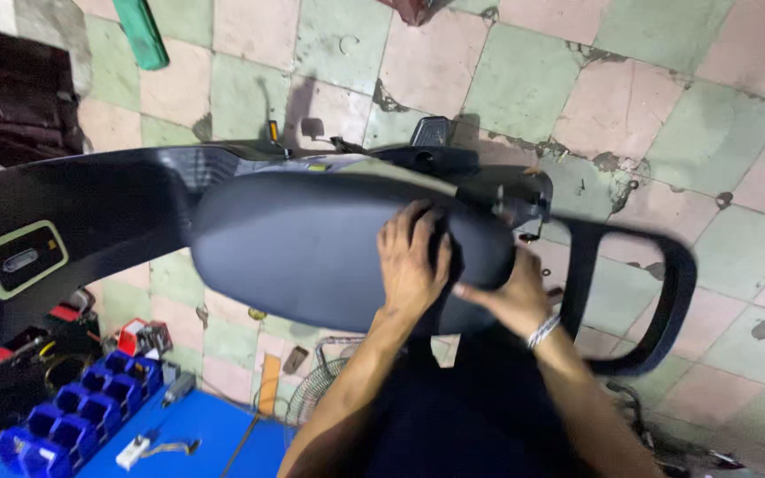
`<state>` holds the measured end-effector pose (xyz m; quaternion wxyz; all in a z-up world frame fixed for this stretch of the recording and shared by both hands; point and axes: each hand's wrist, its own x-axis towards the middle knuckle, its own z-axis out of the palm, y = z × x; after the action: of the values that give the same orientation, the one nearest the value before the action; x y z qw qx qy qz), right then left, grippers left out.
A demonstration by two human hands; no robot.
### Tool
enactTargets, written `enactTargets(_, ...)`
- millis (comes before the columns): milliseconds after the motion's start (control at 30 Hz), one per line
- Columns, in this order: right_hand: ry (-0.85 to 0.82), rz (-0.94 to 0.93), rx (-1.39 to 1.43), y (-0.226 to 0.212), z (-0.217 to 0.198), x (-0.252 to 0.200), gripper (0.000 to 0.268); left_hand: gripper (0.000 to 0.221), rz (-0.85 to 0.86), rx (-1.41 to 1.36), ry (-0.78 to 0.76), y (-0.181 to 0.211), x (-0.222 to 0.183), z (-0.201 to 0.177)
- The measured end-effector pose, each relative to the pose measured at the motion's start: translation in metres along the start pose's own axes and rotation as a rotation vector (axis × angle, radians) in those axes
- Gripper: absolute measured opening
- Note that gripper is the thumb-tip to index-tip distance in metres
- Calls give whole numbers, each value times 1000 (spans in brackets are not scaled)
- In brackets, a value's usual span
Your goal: The person tests electrical connections on an electric scooter with a multimeter and then moves an electric motor and a fan before handling the scooter seat and attaching a tag near the handlebars.
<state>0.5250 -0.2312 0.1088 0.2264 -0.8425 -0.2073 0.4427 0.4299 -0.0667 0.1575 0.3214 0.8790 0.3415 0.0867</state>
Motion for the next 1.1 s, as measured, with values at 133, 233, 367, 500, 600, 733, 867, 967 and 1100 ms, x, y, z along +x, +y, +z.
enactTargets(133, -70, -68, -28, 1, -13, 19, 122, 34, -89, 168, -39, 3, 30, 8)
enactTargets(233, -182, 78, 300, 0, -27, 30, 110, 37, -136, 181, -122, 3, 33, 11)
enactTargets(367, -224, 130, 309, -2, -40, 40, 108, 36, -247, 215, -170, 6, 38, 22)
enactTargets(500, -330, 174, 330, 1, -42, 51, 104, 35, -237, 234, -215, 7, 60, 33)
enactTargets(600, -354, 224, 288, 2, -38, 56, 105, 34, -239, 229, -337, 5, 89, 35)
enactTargets(733, -402, 294, 247, -3, -38, 45, 105, 36, -262, 299, -552, -3, 126, 35)
enactTargets(867, -413, 333, 206, -4, -40, 39, 105, 35, -267, 250, -664, -6, 144, 39)
enactTargets(967, -419, 347, 165, -2, -37, 32, 106, 37, -259, 200, -673, -10, 143, 41)
enactTargets(1100, -428, 337, 41, 10, -36, 24, 106, 37, -282, 240, -613, -11, 125, 42)
